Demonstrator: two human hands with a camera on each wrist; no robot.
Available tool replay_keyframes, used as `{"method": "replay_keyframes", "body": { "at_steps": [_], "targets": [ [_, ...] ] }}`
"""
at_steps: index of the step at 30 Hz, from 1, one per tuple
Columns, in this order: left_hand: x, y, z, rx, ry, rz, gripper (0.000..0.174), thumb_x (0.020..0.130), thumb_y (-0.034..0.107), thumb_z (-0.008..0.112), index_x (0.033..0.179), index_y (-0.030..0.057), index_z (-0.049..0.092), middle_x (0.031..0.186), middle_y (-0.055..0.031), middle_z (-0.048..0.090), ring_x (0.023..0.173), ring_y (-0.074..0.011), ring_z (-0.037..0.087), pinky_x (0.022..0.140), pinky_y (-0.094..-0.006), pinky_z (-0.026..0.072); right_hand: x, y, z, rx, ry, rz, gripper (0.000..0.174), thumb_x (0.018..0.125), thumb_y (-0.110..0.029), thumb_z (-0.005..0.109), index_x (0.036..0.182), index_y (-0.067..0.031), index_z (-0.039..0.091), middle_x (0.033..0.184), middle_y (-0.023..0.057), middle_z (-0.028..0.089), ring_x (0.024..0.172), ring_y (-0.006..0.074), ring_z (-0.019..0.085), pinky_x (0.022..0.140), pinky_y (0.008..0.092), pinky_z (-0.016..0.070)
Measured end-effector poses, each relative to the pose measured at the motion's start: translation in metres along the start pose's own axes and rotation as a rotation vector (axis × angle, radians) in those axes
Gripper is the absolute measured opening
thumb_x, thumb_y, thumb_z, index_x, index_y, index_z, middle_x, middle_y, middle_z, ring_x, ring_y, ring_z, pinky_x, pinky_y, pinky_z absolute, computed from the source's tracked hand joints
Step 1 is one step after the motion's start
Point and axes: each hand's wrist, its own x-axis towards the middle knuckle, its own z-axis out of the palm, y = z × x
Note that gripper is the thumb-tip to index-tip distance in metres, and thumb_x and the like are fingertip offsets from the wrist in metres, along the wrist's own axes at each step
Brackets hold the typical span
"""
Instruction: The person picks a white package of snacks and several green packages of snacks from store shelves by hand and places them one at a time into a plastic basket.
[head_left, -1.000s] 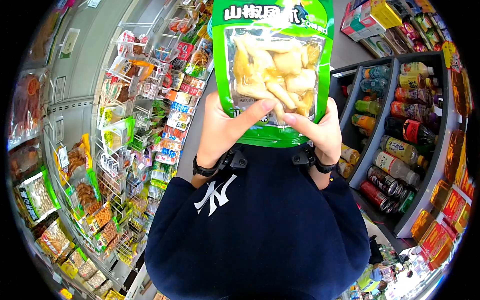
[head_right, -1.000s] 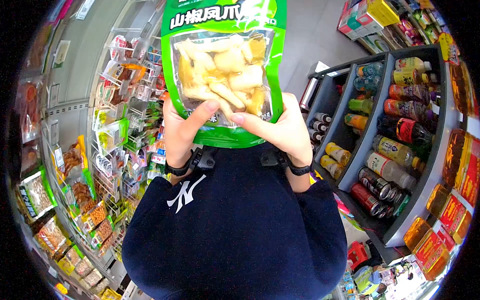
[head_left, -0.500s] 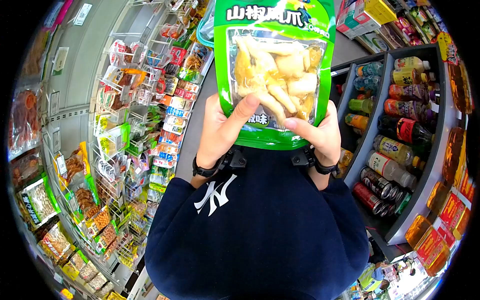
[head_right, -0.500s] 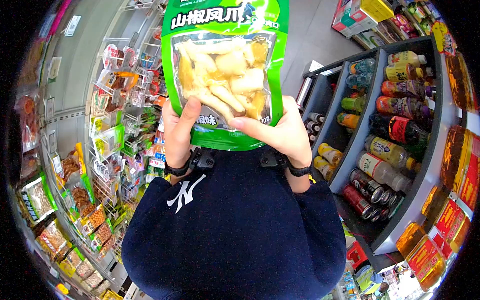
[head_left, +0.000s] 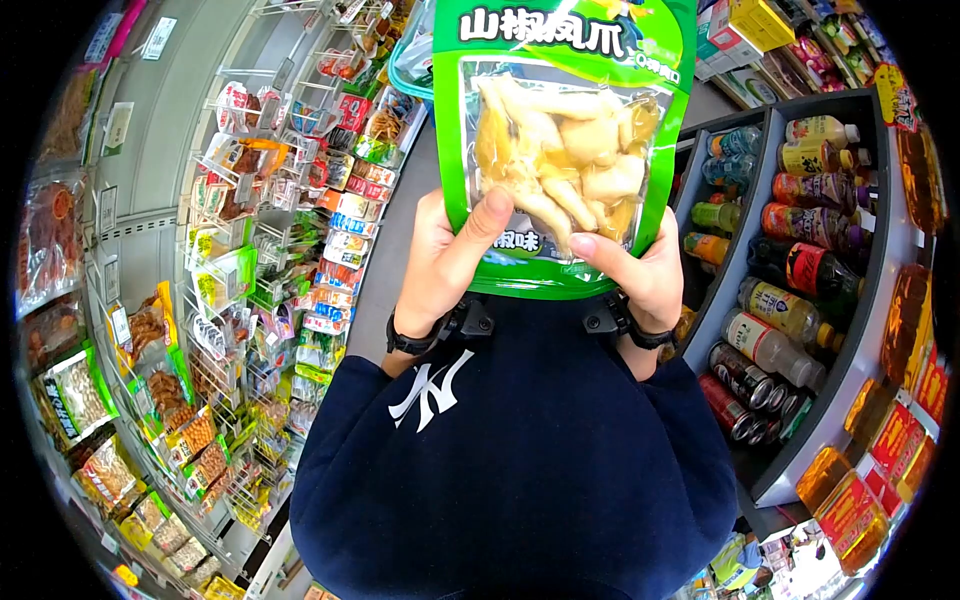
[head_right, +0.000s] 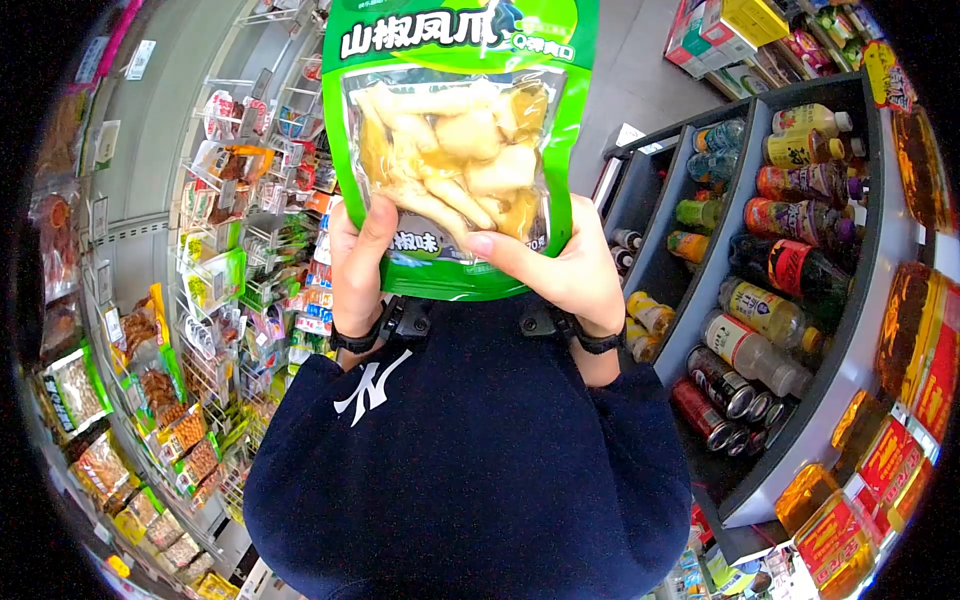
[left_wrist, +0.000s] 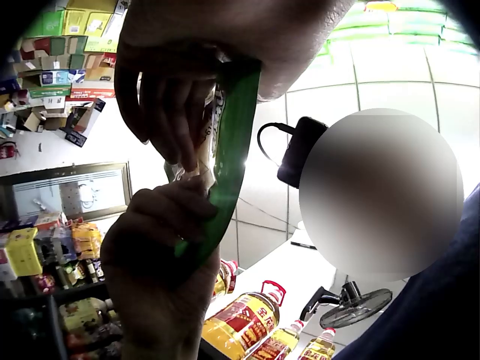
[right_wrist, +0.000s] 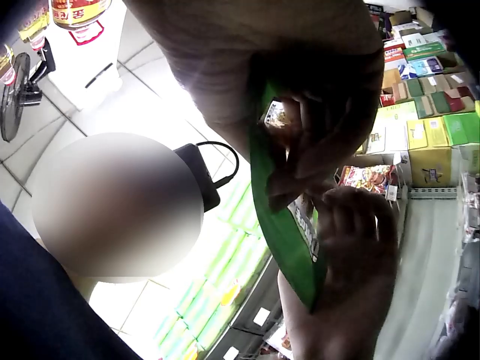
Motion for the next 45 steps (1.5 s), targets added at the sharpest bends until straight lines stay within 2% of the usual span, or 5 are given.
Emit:
{"method": "replay_keyframes", "body": {
  "at_steps": [16, 28, 34, 37, 45],
  "targets": [
    [-0.016, 0.000, 0.007, 0.016, 0.061, -0.011, 0.034, 0.084, 0.029, 0.053, 0.095, -0.0036, 0.056, 0.084, -0.0042, 0.059, 0.075, -0.0069, 0.053, 0.064, -0.0199, 0.0409, -0.006, 0.005, -0.005, -0.008, -0.064, 0.005, 0.032, 0.072, -0.004, 0.064, 0.102, 0.0033, 0.054, 0.093, 0.0067, 0.061, 0.083, 0.0105, 0.055, 0.074, 0.0231, 0.0434],
    [-0.004, 0.001, 0.006, 0.160, -0.061, -0.046, 0.035, 0.085, 0.030, 0.052, 0.091, -0.0033, 0.058, 0.078, -0.0035, 0.060, 0.070, -0.0066, 0.053, 0.061, -0.0201, 0.0413, -0.009, 0.004, -0.015, -0.024, -0.040, 0.065, 0.032, 0.073, -0.005, 0.064, 0.102, 0.0028, 0.054, 0.091, 0.0059, 0.061, 0.082, 0.0101, 0.056, 0.073, 0.0231, 0.0439],
    [0.007, 0.007, 0.015, 0.125, -0.059, -0.038, 0.020, 0.081, 0.014, 0.057, 0.091, -0.0025, 0.059, 0.080, -0.0048, 0.062, 0.072, -0.0068, 0.056, 0.062, -0.0205, 0.0439, -0.004, 0.005, -0.014, -0.001, -0.005, 0.032, 0.032, 0.073, -0.004, 0.064, 0.103, 0.0029, 0.053, 0.092, 0.0065, 0.061, 0.082, 0.0102, 0.056, 0.072, 0.0228, 0.0443],
    [0.014, 0.006, 0.015, 0.239, -0.115, -0.014, 0.014, 0.075, 0.004, 0.062, 0.088, -0.0015, 0.061, 0.077, -0.0050, 0.063, 0.069, -0.0072, 0.058, 0.061, -0.0207, 0.0454, 0.000, 0.007, -0.016, 0.001, -0.007, 0.027, 0.032, 0.074, -0.004, 0.063, 0.103, 0.0030, 0.053, 0.093, 0.0066, 0.061, 0.083, 0.0101, 0.056, 0.073, 0.0231, 0.0440],
    [0.027, 0.008, 0.011, 0.224, -0.075, -0.069, 0.013, 0.075, 0.003, 0.062, 0.087, -0.0016, 0.061, 0.078, -0.0052, 0.063, 0.070, -0.0079, 0.058, 0.063, -0.0210, 0.0461, 0.018, 0.013, -0.019, -0.036, -0.015, 0.008, 0.032, 0.073, -0.004, 0.063, 0.103, 0.0028, 0.053, 0.095, 0.0069, 0.060, 0.084, 0.0099, 0.055, 0.074, 0.0230, 0.0435]
  ]
}}
